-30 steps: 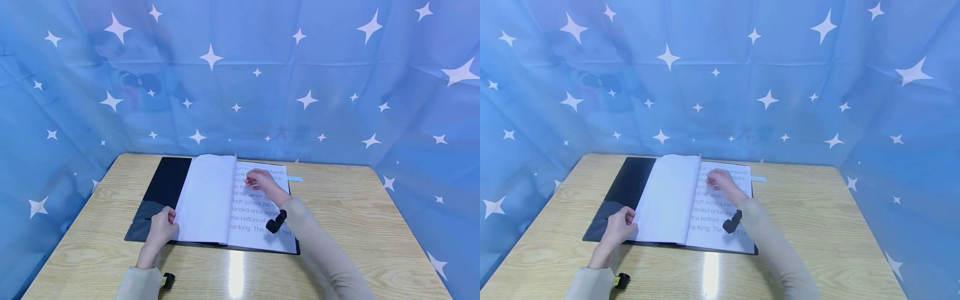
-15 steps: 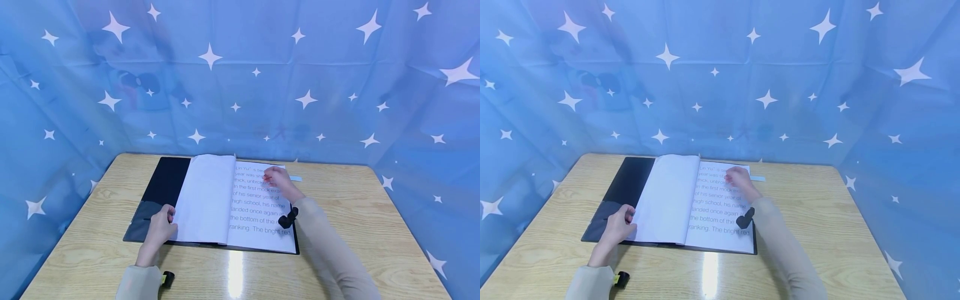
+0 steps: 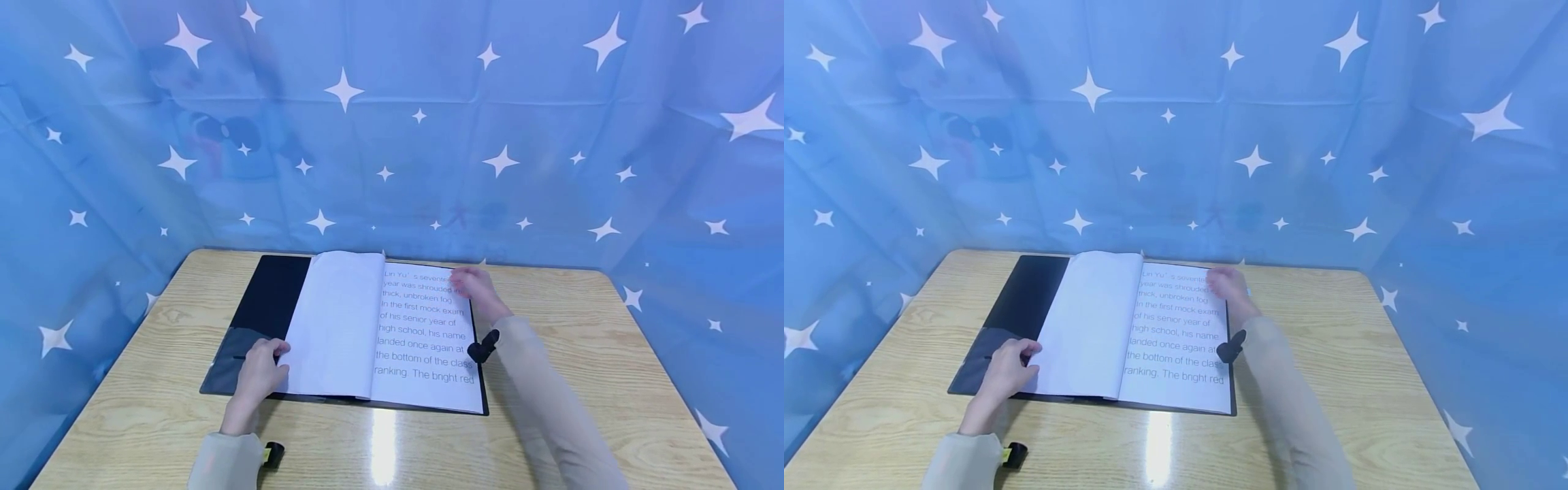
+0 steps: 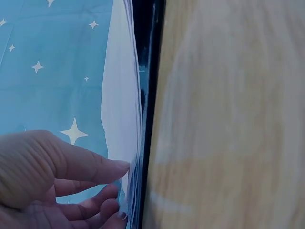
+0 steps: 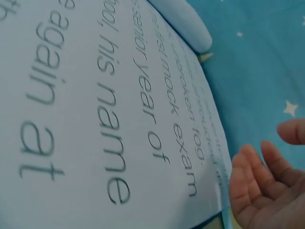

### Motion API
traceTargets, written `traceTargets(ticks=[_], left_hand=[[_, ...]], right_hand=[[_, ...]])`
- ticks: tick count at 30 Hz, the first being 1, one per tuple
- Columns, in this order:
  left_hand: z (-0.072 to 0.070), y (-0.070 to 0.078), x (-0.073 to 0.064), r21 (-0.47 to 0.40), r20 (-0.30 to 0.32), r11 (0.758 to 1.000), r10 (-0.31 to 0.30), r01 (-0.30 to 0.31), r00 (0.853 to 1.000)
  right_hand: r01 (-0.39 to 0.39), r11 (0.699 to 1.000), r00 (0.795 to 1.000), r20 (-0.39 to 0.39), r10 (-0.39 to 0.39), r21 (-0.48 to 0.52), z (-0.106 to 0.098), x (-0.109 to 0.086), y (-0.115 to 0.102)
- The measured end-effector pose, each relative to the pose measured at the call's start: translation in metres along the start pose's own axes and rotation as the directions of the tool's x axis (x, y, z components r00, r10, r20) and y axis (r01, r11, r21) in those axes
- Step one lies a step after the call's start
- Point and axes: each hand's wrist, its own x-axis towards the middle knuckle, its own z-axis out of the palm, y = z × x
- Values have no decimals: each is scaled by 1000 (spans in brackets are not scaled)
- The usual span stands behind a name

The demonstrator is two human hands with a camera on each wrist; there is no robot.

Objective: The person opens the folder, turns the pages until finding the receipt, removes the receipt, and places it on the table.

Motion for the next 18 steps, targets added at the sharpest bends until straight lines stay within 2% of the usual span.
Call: traceTargets(ticks=[7, 11, 18], left_hand=[[2, -2, 2, 9, 2, 1000, 8, -8, 1000], [2, -3, 2, 7, 2, 1000, 5, -5, 1000], [2, -3, 2, -14, 0, 1000, 11, -11, 1000]], right_hand=[[8, 1000, 999, -33, -9, -26, -12, 10, 0], [-14, 999, 1000, -20, 13, -29, -16, 13, -3], [-30, 993, 1000, 1, 30, -116, -19, 19, -2]])
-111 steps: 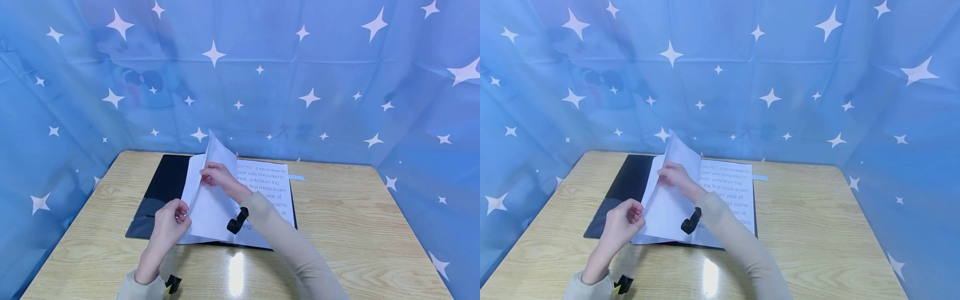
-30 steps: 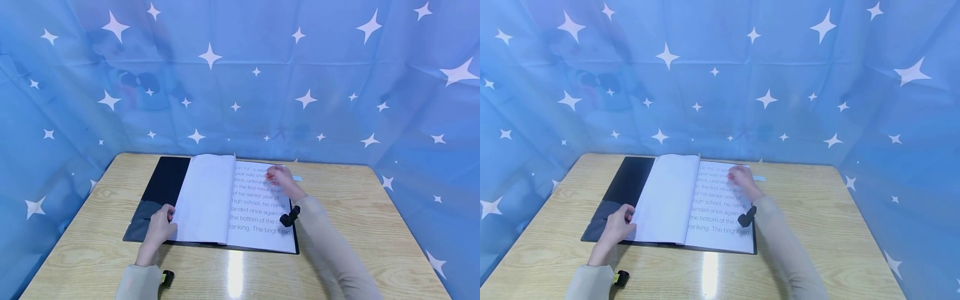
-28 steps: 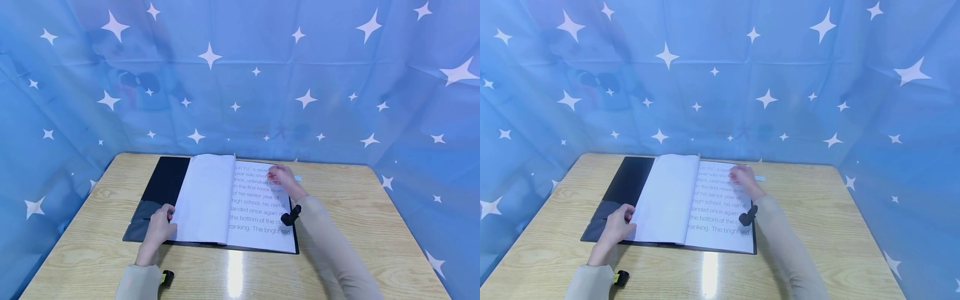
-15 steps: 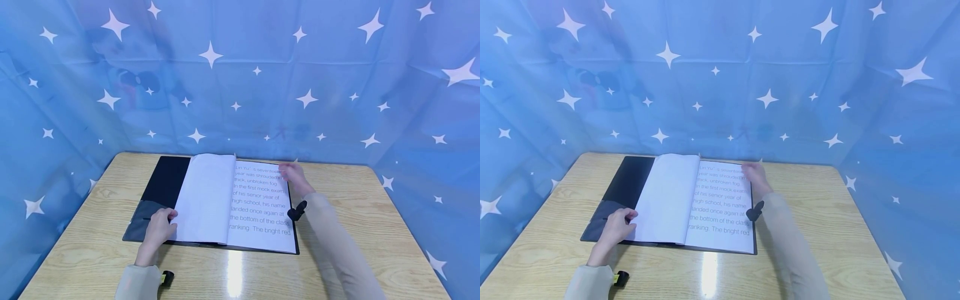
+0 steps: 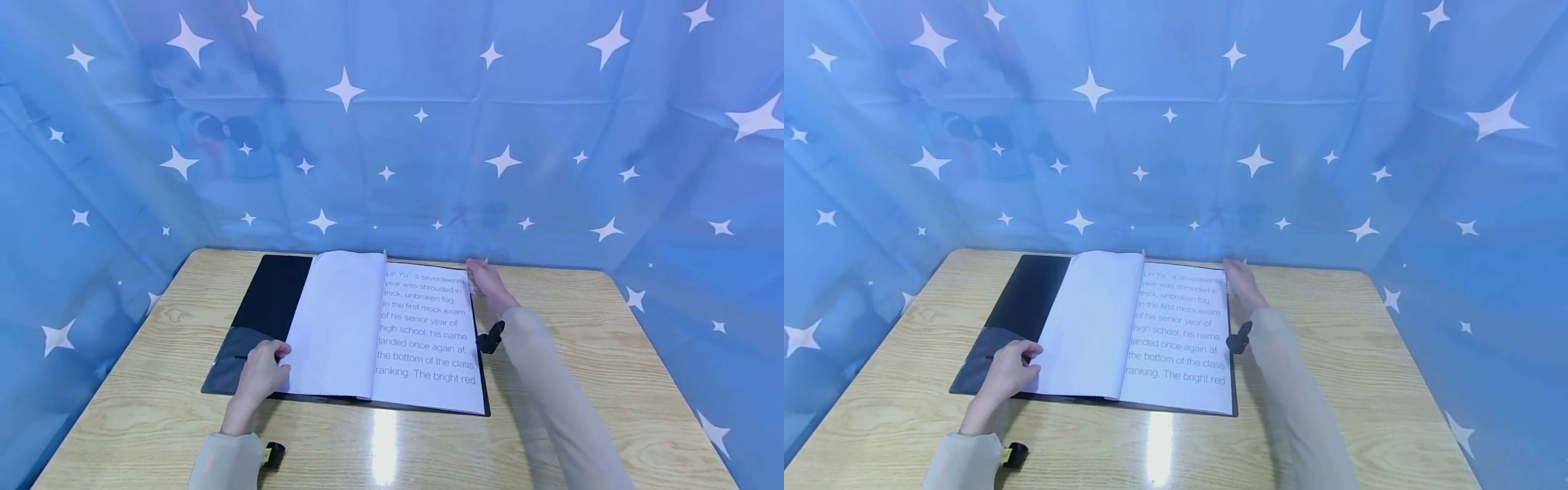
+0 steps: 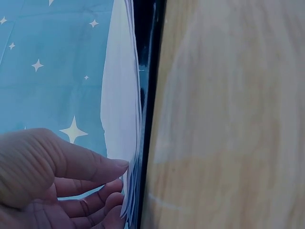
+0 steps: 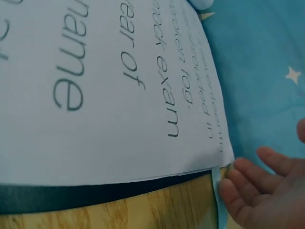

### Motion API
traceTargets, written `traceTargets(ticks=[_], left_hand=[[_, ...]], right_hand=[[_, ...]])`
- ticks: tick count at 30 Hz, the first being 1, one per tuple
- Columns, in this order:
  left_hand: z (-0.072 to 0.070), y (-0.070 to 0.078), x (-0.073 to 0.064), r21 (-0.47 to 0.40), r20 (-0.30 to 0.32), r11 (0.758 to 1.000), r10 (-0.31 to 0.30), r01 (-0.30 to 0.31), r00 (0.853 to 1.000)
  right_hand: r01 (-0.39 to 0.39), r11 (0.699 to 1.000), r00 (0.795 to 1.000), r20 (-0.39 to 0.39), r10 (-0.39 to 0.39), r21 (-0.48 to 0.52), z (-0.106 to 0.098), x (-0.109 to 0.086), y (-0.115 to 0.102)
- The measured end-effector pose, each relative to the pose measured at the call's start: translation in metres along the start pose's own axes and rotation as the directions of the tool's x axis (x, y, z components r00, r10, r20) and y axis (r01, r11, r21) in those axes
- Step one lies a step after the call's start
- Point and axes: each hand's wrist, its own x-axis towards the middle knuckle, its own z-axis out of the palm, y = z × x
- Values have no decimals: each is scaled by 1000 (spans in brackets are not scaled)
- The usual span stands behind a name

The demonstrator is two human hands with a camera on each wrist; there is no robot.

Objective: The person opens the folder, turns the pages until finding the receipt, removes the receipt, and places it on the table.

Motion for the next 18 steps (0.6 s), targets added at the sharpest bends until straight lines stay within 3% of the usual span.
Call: traceTargets(ticks=[7, 14, 18], left_hand=[[1, 0, 0, -1, -2, 1000, -4, 4, 1000], [2, -1, 0, -5, -2, 1000, -7, 7, 1000], [1, 0, 0, -1, -1, 1000, -10, 10, 1000]], right_hand=[[-24, 997, 1000, -8, 24, -77, 1, 8, 6], [1, 992, 998, -66, -10, -123, 0, 55, 42], [39, 989, 996, -77, -50, -141, 4, 49, 38]])
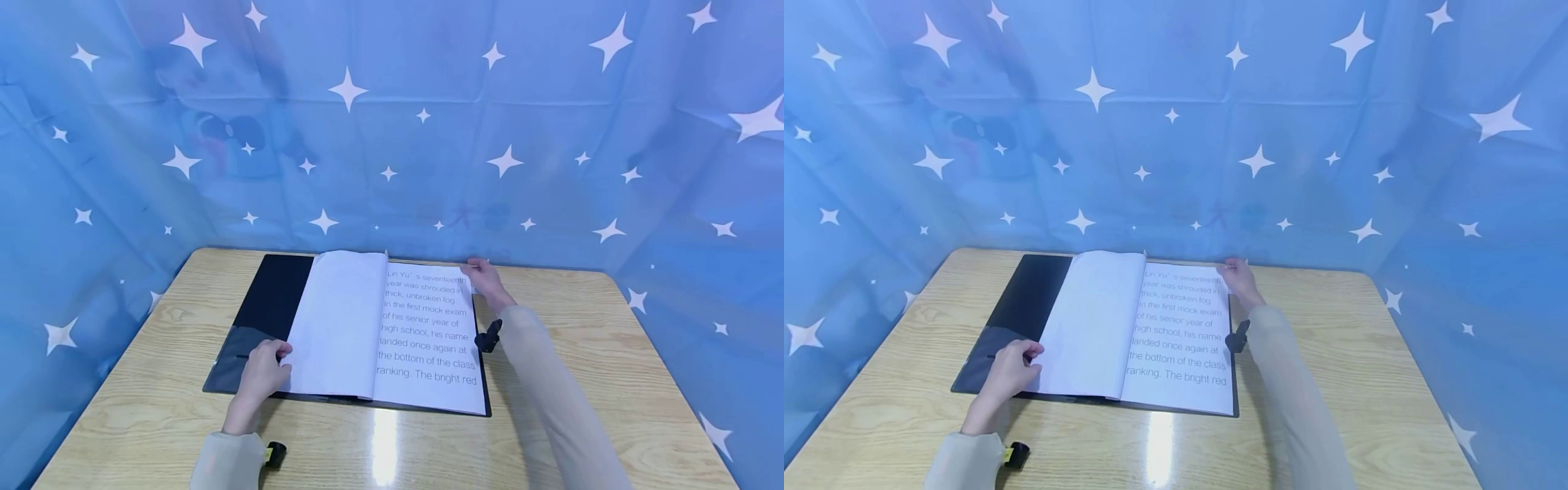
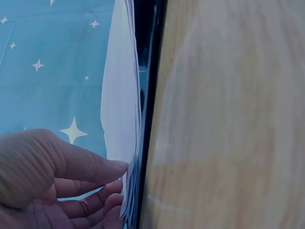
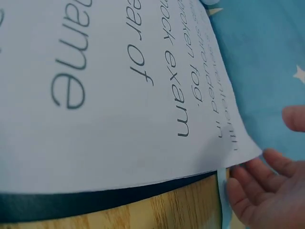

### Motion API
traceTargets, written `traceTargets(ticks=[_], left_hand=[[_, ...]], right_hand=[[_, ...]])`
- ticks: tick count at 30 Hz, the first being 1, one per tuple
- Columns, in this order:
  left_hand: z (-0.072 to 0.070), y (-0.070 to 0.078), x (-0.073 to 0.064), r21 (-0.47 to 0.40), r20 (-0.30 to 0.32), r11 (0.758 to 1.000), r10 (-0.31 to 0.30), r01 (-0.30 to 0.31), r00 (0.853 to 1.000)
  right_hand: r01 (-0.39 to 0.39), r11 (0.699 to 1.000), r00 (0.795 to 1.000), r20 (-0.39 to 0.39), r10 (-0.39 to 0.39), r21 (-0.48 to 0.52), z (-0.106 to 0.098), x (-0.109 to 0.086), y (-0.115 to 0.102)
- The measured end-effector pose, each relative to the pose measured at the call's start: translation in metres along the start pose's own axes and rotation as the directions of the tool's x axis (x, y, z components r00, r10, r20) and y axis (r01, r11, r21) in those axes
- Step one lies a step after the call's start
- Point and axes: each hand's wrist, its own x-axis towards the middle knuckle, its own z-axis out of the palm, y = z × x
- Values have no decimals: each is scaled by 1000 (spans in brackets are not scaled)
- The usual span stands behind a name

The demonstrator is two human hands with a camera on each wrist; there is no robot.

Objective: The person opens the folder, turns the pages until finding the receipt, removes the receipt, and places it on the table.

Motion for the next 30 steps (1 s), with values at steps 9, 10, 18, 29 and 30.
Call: traceTargets(ticks=[9, 10, 18, 29, 30], left_hand=[[-2, 2, 0, 8, 8, 1000, -13, 13, 1000], [-2, 2, 0, 8, 10, 1000, -16, 16, 1000], [-1, 1, 0, 4, 11, 1000, -10, 10, 1000], [-2, 3, -1, 4, 23, 1000, -27, 27, 999], [-2, 3, -1, 4, 24, 1000, -29, 29, 999]], right_hand=[[33, 998, 999, -26, -31, 62, -4, -42, -36], [34, 997, 999, -22, -33, 69, -5, -42, -36], [42, 995, 999, 19, -44, 91, -8, -48, -30], [94, 989, 988, 111, -107, 118, -8, -66, -39], [95, 988, 987, 119, -109, 118, -8, -67, -40]])
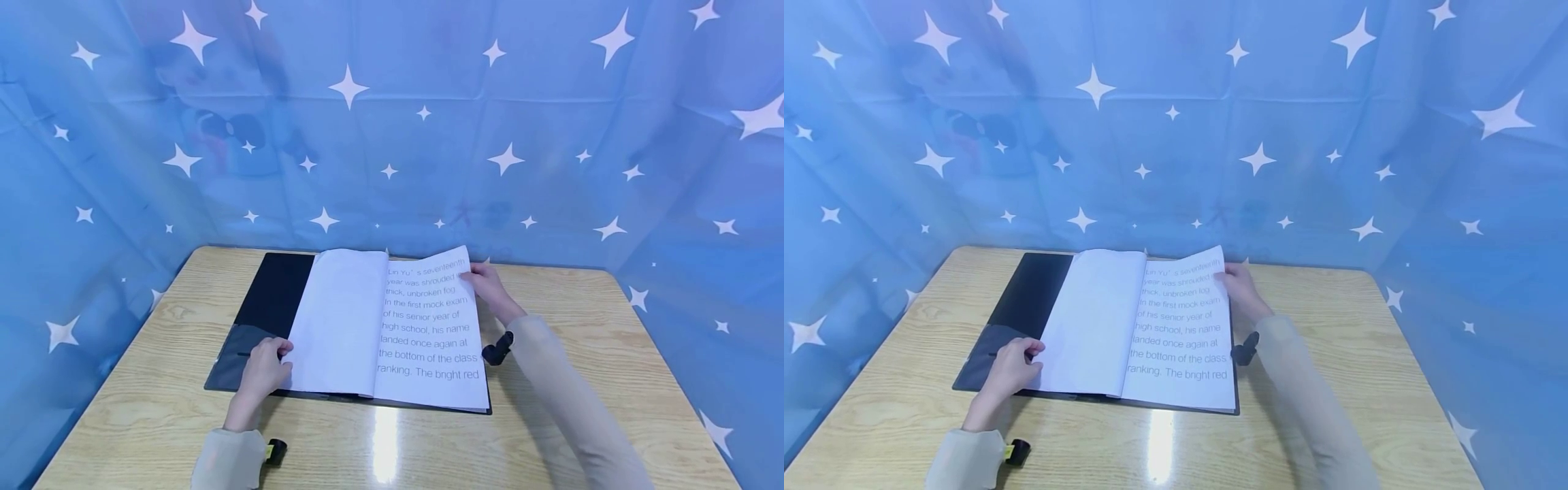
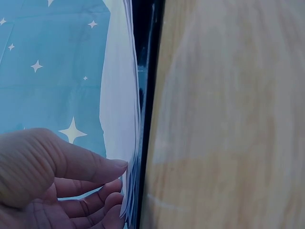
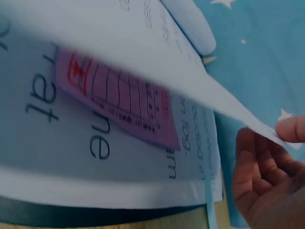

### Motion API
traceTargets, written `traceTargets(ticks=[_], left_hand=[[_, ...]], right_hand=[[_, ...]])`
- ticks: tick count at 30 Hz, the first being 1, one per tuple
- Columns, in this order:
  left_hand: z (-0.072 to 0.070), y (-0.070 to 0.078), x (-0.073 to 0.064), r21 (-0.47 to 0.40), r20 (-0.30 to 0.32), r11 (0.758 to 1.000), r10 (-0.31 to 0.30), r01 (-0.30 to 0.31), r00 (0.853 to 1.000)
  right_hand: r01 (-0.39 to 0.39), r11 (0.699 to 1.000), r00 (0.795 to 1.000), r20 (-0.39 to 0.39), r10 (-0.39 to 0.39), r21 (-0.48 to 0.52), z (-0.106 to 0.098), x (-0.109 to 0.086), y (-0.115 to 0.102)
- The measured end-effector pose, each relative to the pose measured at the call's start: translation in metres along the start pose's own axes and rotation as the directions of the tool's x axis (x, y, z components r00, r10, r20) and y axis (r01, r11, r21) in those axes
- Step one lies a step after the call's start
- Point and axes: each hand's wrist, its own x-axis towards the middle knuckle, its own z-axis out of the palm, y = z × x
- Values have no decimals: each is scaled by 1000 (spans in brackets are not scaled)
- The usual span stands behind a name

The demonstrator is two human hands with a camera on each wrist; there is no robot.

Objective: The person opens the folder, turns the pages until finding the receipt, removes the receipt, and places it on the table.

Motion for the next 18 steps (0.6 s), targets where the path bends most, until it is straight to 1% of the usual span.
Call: traceTargets(ticks=[3, 6, 10, 13, 17, 18], left_hand=[[0, 1, 0, 0, -1, 1000, 0, 0, 1000], [1, 0, 0, 1, -3, 1000, 4, -4, 1000], [2, -1, 0, -4, -5, 1000, 8, -8, 1000], [2, -2, 0, -7, -5, 1000, 7, -7, 1000], [1, -2, 0, -10, -1, 1000, 6, -6, 1000], [1, -2, 0, -11, -1, 1000, 7, -7, 1000]], right_hand=[[16, 1000, 1000, 22, -16, 11, 3, -4, -4], [21, 1000, 999, 28, -22, 19, 5, -9, -7], [11, 999, 999, 37, -12, 38, 7, -17, -13], [10, 998, 998, 63, -14, 63, 7, -24, -21], [32, 997, 996, 83, -38, 68, 7, -29, -24], [39, 997, 995, 84, -44, 67, 6, -28, -21]])
